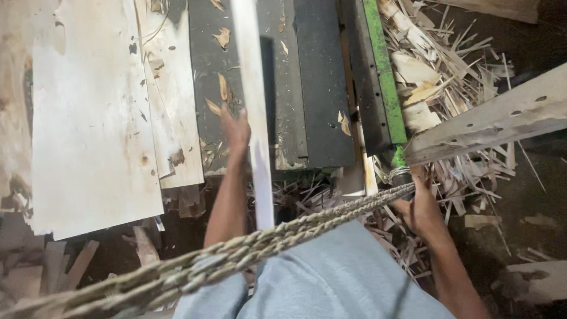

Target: The person cuts thin wood sheets into narrow strips using a mechanical shear, feeding the wood into the blade by hand and operating the machine with a foot pedal.

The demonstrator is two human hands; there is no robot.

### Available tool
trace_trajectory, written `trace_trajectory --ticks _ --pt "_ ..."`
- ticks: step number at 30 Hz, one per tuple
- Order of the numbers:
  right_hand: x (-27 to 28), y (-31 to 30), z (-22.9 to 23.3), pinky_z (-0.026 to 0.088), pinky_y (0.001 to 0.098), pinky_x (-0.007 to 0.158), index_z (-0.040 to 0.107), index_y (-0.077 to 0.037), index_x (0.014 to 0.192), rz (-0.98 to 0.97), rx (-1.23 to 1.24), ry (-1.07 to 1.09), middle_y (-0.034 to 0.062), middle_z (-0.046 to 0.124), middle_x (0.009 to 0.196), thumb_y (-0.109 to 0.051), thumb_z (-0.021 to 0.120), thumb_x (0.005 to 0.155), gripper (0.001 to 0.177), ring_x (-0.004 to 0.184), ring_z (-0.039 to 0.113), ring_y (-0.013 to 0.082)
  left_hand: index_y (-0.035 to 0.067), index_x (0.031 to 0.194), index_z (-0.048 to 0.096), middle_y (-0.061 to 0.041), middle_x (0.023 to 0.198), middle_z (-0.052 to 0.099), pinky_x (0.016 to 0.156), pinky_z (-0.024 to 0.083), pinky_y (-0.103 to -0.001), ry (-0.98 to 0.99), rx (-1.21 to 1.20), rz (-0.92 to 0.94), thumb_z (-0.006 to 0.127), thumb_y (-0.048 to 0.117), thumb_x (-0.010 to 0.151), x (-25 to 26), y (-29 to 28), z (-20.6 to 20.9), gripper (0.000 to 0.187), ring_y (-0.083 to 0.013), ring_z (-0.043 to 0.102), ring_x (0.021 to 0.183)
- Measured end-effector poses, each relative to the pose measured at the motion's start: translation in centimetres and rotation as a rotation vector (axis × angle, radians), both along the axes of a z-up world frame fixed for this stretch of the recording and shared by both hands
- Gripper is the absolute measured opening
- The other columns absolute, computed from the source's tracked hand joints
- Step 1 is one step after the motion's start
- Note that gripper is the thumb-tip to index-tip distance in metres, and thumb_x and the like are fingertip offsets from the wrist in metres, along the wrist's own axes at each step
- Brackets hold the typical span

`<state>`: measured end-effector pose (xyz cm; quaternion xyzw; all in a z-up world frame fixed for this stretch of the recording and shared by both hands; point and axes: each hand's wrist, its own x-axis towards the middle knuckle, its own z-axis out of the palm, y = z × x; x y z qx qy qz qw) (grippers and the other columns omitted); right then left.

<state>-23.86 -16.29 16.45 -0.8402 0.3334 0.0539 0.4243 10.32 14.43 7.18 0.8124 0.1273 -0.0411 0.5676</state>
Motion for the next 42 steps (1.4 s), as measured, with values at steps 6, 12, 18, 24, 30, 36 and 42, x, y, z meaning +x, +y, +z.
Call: trace_trajectory --ticks 6,12,18,24,30,36,42 --pt "-0.4 -0.5 -1.6 0.055 0.0533 0.065 0.055 -0.005 0.143 -0.141 0.195 0.069 0.0196 0.075 0.099 -0.014 0.081 0.089 0.06 0.076 0.068 0.0383 0.003 0.146 0.046 -0.021 0.154 0.043 0.119 0.028 -0.053 0.052 0.494 -0.052 0.07 0.029 0.09 -16.3 4.5 -7.4 0.065 -0.0368 0.036 0.145" --pt "-0.6 -0.6 -1.1 0.054 0.0378 0.082 0.057 0.002 0.126 0.197 -0.145 -0.325 0.0152 0.067 0.11 -0.016 0.083 0.08 0.055 0.093 0.067 0.0237 -0.002 0.14 0.05 -0.024 0.136 0.057 0.106 0.046 -0.045 0.135 0.052 -0.114 0.068 0.032 0.097 -18.6 9.8 -19.2 0.057 -0.0325 0.057 0.123" --pt "-0.1 0.4 0.3 0.054 0.0377 0.086 0.061 0.0 0.119 0.155 -0.081 -0.299 0.0103 0.07 0.101 -0.016 0.085 0.081 0.048 0.092 0.068 0.0232 0.001 0.117 0.068 -0.016 0.111 0.068 0.077 0.056 -0.037 0.296 -0.491 -0.281 0.059 0.025 0.105 -18.4 9.8 -21.5 0.028 -0.0232 0.062 0.095" --pt "-0.1 0.9 0.9 0.053 0.0321 0.055 0.061 0.0 0.118 0.007 0.147 -0.199 0.0085 0.065 0.088 -0.016 0.081 0.083 0.043 0.069 0.061 0.0184 0.004 0.108 0.069 -0.01 0.098 0.074 0.071 0.058 -0.033 0.547 -0.653 -0.177 0.066 0.019 0.094 -18.3 4.1 -11.1 0.021 -0.0189 0.068 0.09" --pt "-0.3 0.5 0.7 0.052 0.031 0.048 0.06 -0.001 0.116 0.034 0.17 -0.199 0.0074 0.065 0.085 -0.025 0.079 0.084 0.044 0.06 0.062 0.0183 -0.002 0.112 0.066 -0.014 0.097 0.067 0.066 0.054 -0.036 0.496 -0.397 -0.236 0.07 0.019 0.097 -18.5 0.7 -6.0 0.026 -0.0196 0.061 0.081" --pt "-2.1 -1.4 -3.9 0.05 0.0258 0.052 0.057 -0.006 0.129 -0.187 0.781 -0.416 0.006 0.065 0.084 -0.029 0.069 0.098 0.041 0.059 0.06 0.0146 -0.005 0.124 0.059 -0.021 0.098 0.075 0.067 0.06 -0.033 0.4 -0.539 -0.15 0.07 0.003 0.085 -21.3 -0.8 -6.5 0.041 -0.024 0.071 0.082" --pt "-4.2 -4.4 -10.6 0.058 0.0263 0.057 0.057 -0.008 0.127 -0.256 1.348 -0.556 0.0101 0.07 0.093 -0.052 0.053 0.103 0.05 0.069 0.069 0.019 0.005 0.133 0.058 -0.01 0.1 0.073 0.073 0.056 -0.029 0.148 -0.488 0.027 0.06 0.0 0.09 -25.5 -3.8 -6.6 0.044 -0.0152 0.069 0.085"
